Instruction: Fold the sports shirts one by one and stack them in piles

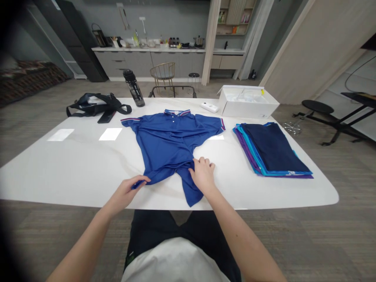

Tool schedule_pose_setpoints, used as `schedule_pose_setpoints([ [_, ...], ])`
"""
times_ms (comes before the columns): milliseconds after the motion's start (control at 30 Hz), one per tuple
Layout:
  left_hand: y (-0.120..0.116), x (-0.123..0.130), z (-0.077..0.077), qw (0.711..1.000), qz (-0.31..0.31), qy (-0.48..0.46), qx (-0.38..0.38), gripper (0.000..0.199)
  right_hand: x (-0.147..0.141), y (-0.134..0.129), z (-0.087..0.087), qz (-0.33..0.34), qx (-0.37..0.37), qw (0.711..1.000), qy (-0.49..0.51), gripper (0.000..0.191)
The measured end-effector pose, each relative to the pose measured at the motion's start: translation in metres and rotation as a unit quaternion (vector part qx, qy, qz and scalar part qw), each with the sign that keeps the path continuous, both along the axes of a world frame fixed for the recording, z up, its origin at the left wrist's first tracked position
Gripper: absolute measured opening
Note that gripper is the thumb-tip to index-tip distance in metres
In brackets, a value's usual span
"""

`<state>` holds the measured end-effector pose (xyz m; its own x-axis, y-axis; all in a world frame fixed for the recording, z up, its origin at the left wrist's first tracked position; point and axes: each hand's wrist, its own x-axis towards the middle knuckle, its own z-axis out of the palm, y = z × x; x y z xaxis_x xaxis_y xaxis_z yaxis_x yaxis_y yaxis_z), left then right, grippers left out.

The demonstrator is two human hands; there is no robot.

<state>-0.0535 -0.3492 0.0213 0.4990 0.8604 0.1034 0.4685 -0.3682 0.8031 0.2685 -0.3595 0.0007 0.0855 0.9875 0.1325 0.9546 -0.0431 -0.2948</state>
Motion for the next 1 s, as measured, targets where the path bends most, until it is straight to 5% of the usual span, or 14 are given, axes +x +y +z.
schedule_pose_setpoints([
  [133, -0.005, -0.026, 0.001, 0.994, 0.094, -0.051, -0.011, 0.026, 0.016, 0.0, 0.004, 0.018, 0.02, 0.999, 0.025, 0.01],
  [333, -0.009, -0.061, 0.019, 0.973, 0.213, -0.069, 0.047, 0.033, 0.016, -0.024, 0.024, 0.108, 0.048, 0.966, 0.229, 0.035],
  [433, -0.014, -0.083, 0.027, 0.973, 0.216, -0.032, 0.078, 0.029, 0.006, -0.045, 0.026, 0.098, 0.088, 0.978, 0.162, 0.032],
  [600, -0.03, -0.108, 0.021, 0.979, 0.186, 0.014, 0.081, 0.025, -0.01, -0.074, -0.002, -0.037, 0.056, 0.997, 0.025, 0.019],
  [800, -0.046, -0.126, -0.009, 0.98, 0.139, 0.134, 0.055, 0.03, -0.011, -0.094, -0.022, -0.017, 0.124, 0.988, 0.091, 0.025],
  [900, -0.054, -0.114, -0.016, 0.964, 0.127, 0.204, 0.115, 0.039, -0.016, -0.1, -0.016, 0.048, 0.166, 0.968, 0.181, 0.028],
  [1000, -0.067, -0.071, -0.013, 0.946, 0.083, 0.248, 0.194, 0.053, -0.029, -0.104, -0.004, 0.084, 0.169, 0.954, 0.233, 0.032],
])
